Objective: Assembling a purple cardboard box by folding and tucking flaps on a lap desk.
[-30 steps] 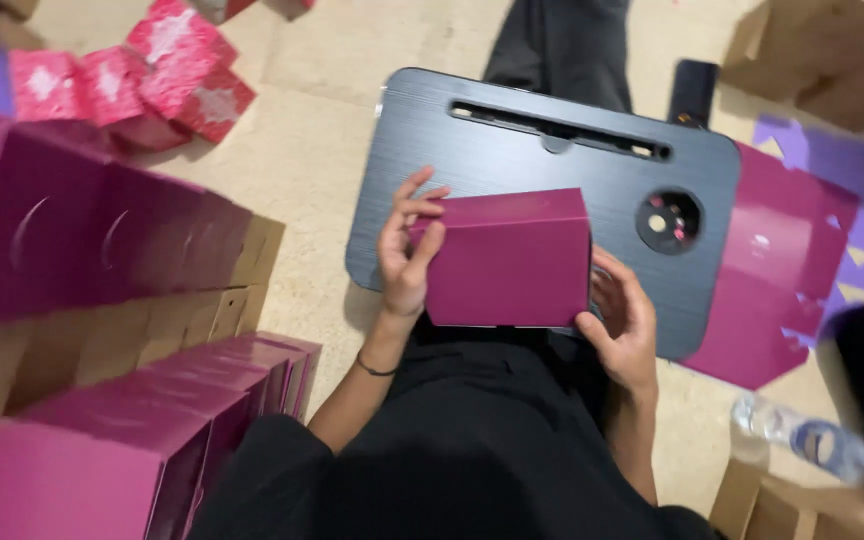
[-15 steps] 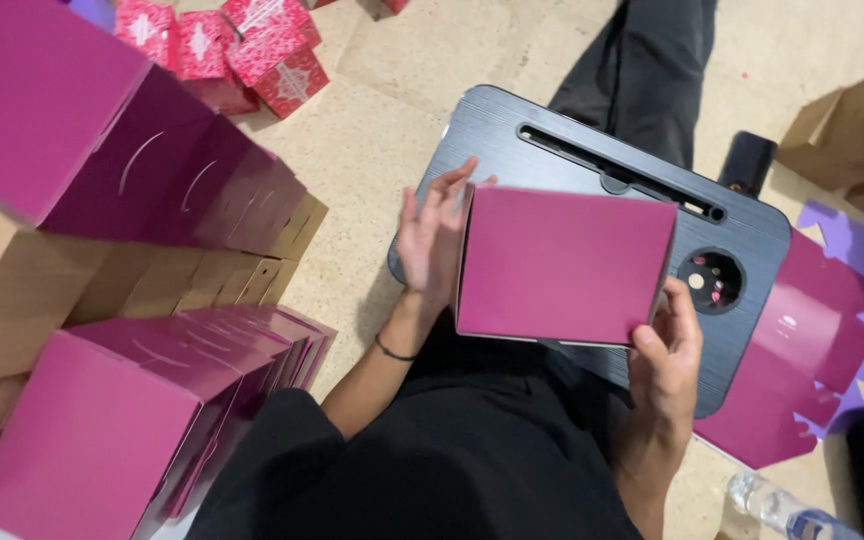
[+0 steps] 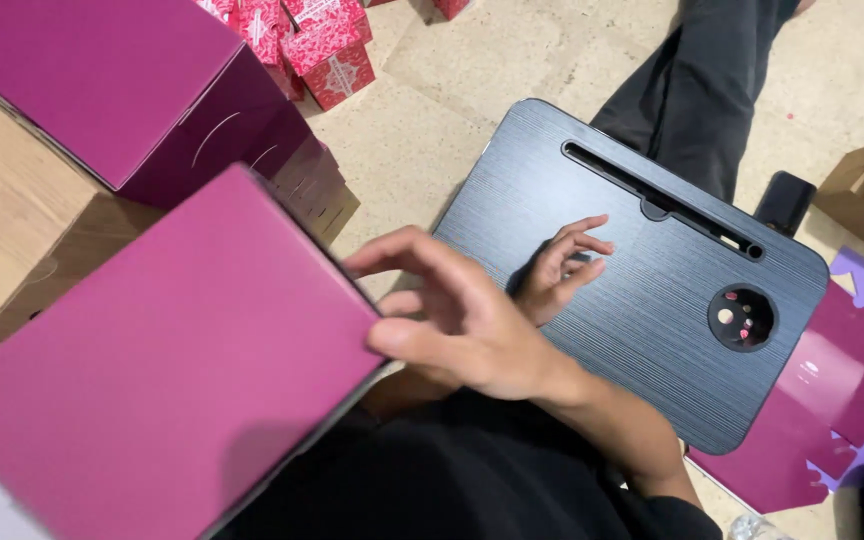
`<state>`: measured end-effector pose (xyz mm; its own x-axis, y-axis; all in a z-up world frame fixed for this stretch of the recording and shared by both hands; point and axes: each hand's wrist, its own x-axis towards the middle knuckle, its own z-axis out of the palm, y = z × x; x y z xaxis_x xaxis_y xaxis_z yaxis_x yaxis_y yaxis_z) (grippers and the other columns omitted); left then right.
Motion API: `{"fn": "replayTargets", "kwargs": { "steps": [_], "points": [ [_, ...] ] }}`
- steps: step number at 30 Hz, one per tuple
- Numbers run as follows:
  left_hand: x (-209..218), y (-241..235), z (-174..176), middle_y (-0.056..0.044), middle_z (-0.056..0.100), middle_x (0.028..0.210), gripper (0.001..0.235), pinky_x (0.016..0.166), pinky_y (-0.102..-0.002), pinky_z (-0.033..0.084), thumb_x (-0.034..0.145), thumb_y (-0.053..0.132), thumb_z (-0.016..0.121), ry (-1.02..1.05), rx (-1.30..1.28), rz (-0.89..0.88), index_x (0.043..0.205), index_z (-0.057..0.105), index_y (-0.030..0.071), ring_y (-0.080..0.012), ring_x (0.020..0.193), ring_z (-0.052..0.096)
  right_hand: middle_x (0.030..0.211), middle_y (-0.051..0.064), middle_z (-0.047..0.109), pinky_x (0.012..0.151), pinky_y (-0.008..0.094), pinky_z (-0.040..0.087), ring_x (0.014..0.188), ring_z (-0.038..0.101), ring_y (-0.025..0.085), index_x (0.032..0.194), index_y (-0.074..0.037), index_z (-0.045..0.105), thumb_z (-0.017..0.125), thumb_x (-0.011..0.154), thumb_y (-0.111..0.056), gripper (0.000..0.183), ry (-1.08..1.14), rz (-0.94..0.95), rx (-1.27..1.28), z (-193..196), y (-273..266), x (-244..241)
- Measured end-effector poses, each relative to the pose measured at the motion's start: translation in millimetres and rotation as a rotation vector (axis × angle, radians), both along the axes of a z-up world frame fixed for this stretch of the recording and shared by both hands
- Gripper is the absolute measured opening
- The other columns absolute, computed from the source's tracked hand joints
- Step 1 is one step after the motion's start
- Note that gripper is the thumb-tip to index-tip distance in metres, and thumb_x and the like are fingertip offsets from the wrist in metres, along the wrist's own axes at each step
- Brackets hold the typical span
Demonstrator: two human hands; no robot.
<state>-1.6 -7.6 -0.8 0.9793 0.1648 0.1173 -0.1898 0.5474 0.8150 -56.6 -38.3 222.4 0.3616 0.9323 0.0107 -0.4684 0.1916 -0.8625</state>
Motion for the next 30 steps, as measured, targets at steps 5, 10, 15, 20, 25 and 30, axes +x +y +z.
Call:
{"fn": "replayTargets", "kwargs": {
  "steps": [5,10,15,20,25,30],
  "points": [
    [-7,-20,-6,-0.011,0.050,0.148,0.021,0.096,-0.029,0.054,0.098,0.026,0.058,0.046,0.187,-0.004,0.111,0.065,0.012,-0.0188,0.121,0.060,0.092,0.006,0.063,0.059,0.020,0.051,0.071,0.063,0.009,0.129,-0.006,0.055,0.074,0.087,-0.022,0.049,-0.111,0.027,-0.134,20,37,-17],
    [-16,-41,-9,-0.010,0.054,0.145,0.013,0.093,-0.024,0.056,0.096,0.019,0.064,0.085,0.327,-0.017,0.107,0.068,0.013,-0.0147,0.117,0.064,0.064,-0.001,0.070,0.061,0.022,0.048,0.060,0.067,0.005,0.118,-0.014,0.061,0.067,0.079,-0.046,0.051,-0.305,0.081,-0.456,39,64,-20],
    [-16,-40,-9,-0.008,0.054,0.147,0.011,0.095,-0.026,0.056,0.095,0.021,0.064,0.107,0.335,-0.030,0.104,0.068,0.015,-0.0136,0.112,0.065,0.086,0.002,0.075,0.071,0.024,0.054,0.075,0.075,0.009,0.126,-0.011,0.060,0.054,0.087,-0.052,0.056,-0.437,0.152,-0.326,13,74,-25],
    [-16,-41,-11,-0.008,0.054,0.146,0.011,0.095,-0.025,0.056,0.095,0.020,0.065,0.094,0.340,-0.027,0.105,0.069,0.016,-0.0128,0.112,0.065,0.148,0.014,0.057,0.116,0.040,0.049,0.136,0.058,0.027,0.149,-0.009,0.045,0.034,0.111,-0.042,0.052,-0.623,0.166,0.037,-23,69,-29],
    [-16,-40,-9,-0.008,0.054,0.146,0.010,0.093,-0.024,0.057,0.094,0.018,0.065,0.093,0.318,-0.026,0.104,0.069,0.015,-0.0121,0.111,0.065,0.169,0.016,0.042,0.139,0.047,0.034,0.163,0.042,0.032,0.159,-0.012,0.034,0.054,0.108,-0.004,0.055,-0.679,0.255,0.154,-36,69,-39],
    [-17,-40,-10,-0.008,0.054,0.146,0.011,0.091,-0.024,0.057,0.094,0.018,0.066,0.092,0.334,-0.032,0.105,0.068,0.016,-0.0140,0.112,0.065,0.155,0.015,0.051,0.128,0.042,0.043,0.150,0.052,0.030,0.155,-0.016,0.037,0.073,0.098,-0.029,0.069,-0.807,0.140,0.098,-46,76,-48]
  ]
}}
